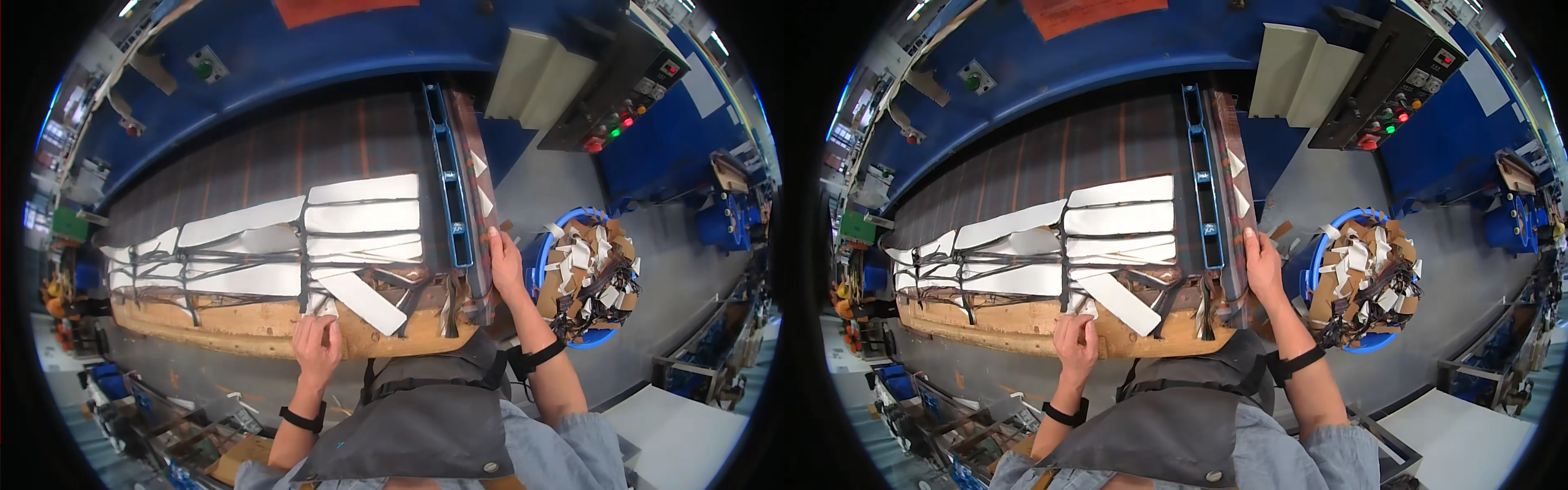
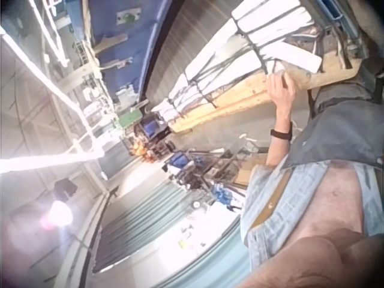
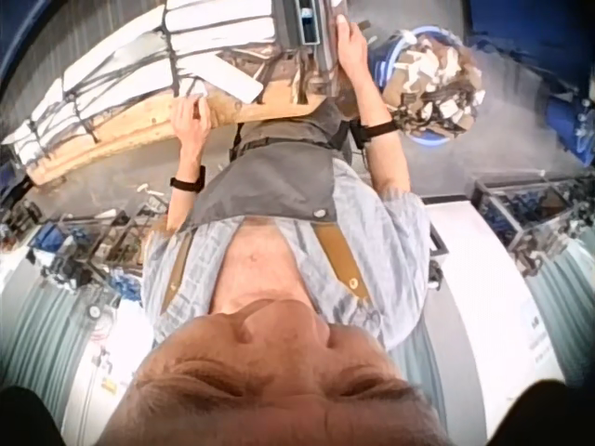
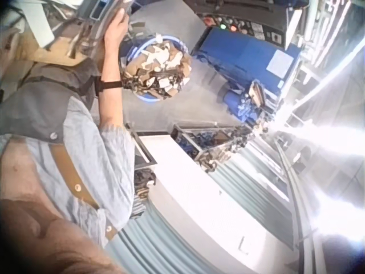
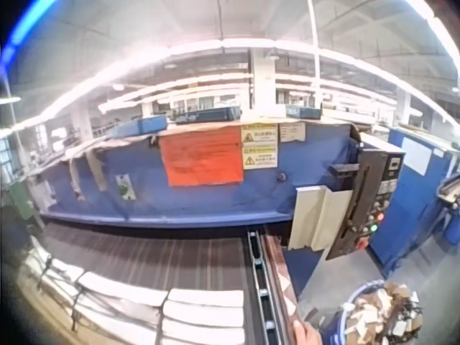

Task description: The person assembles a blue metal frame onto a wooden base by hand. They align the frame, insert it into slots, and secure it using black straps. The person also handles a white cloth and a long strip of material during the process.

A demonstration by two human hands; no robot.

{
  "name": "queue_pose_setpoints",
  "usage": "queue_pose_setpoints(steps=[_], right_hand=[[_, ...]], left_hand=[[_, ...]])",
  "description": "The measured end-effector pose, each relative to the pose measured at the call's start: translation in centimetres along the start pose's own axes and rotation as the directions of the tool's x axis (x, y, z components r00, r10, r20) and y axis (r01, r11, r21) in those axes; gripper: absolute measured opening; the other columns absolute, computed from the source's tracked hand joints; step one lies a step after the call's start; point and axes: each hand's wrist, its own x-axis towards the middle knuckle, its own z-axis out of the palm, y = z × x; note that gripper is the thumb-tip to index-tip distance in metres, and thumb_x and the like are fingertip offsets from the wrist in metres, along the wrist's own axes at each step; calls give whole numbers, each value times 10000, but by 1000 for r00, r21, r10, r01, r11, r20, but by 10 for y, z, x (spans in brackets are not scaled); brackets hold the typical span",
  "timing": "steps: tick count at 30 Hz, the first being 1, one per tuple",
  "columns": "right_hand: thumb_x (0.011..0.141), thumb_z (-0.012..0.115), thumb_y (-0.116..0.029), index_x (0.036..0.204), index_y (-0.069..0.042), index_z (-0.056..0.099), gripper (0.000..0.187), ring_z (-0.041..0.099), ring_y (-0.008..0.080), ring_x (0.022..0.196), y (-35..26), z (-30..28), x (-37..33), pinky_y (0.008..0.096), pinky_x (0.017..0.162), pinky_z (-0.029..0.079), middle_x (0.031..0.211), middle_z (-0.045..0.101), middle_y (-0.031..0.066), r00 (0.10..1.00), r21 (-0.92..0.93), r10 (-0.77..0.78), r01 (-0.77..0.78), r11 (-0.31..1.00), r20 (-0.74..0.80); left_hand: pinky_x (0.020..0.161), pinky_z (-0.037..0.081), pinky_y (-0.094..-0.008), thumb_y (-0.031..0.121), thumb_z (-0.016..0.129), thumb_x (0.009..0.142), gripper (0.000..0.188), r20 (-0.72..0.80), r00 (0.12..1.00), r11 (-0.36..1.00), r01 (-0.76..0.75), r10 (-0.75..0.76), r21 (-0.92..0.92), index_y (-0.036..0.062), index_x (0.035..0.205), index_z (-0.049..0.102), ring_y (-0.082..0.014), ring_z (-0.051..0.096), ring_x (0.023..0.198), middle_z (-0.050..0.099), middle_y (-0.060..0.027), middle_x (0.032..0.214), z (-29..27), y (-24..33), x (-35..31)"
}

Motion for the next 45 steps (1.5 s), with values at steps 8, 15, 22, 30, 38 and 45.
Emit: queue_pose_setpoints(steps=[8,15,22,30,38,45], right_hand=[[1134,500,-536,1338,18,686,619,640,424,1245,12,-15,26,459,1078,488,1339,667,234,984,-186,-144,123,975,-104],[1116,614,-179,1207,14,675,222,634,332,1024,-36,-31,-103,410,930,508,1109,644,160,892,7,-409,418,909,-195],[1093,641,-150,1151,22,696,189,666,322,922,-75,11,-182,404,814,533,1029,656,158,842,101,-528,518,849,115],[1121,631,-212,1223,2,694,244,673,266,913,-174,75,-195,367,804,534,1064,669,129,705,197,-692,664,721,157],[1133,592,-331,1205,10,673,358,693,384,976,-284,126,-221,462,868,550,1118,696,190,644,224,-760,731,644,82],[1101,650,-400,1227,12,679,432,724,378,928,-340,152,-228,454,837,568,1071,730,212,663,188,-748,733,653,14]], left_hand=[[652,453,-401,-14,668,1011,75,-78,995,990,50,-61,-133,8,952,707,-289,570,672,601,-120,794,14,-3,-2],[743,454,-488,45,670,1004,91,-184,983,977,49,-10,208,34,914,668,-366,586,800,614,-133,841,-37,-60,-40],[696,450,-507,54,675,979,159,-216,973,962,-20,81,272,35,836,607,-384,579,765,586,-139,798,-29,-62,-39],[735,475,-487,66,755,931,167,-212,961,970,-133,176,204,50,834,619,-369,599,811,602,-133,830,-32,-43,-38],[768,502,-505,61,778,926,114,-163,960,966,-204,229,160,45,891,671,-386,621,852,671,-140,889,-78,-19,-45],[791,515,-499,76,781,925,86,-117,971,963,-183,209,197,51,932,699,-381,633,879,690,-141,936,-97,0,-52]])
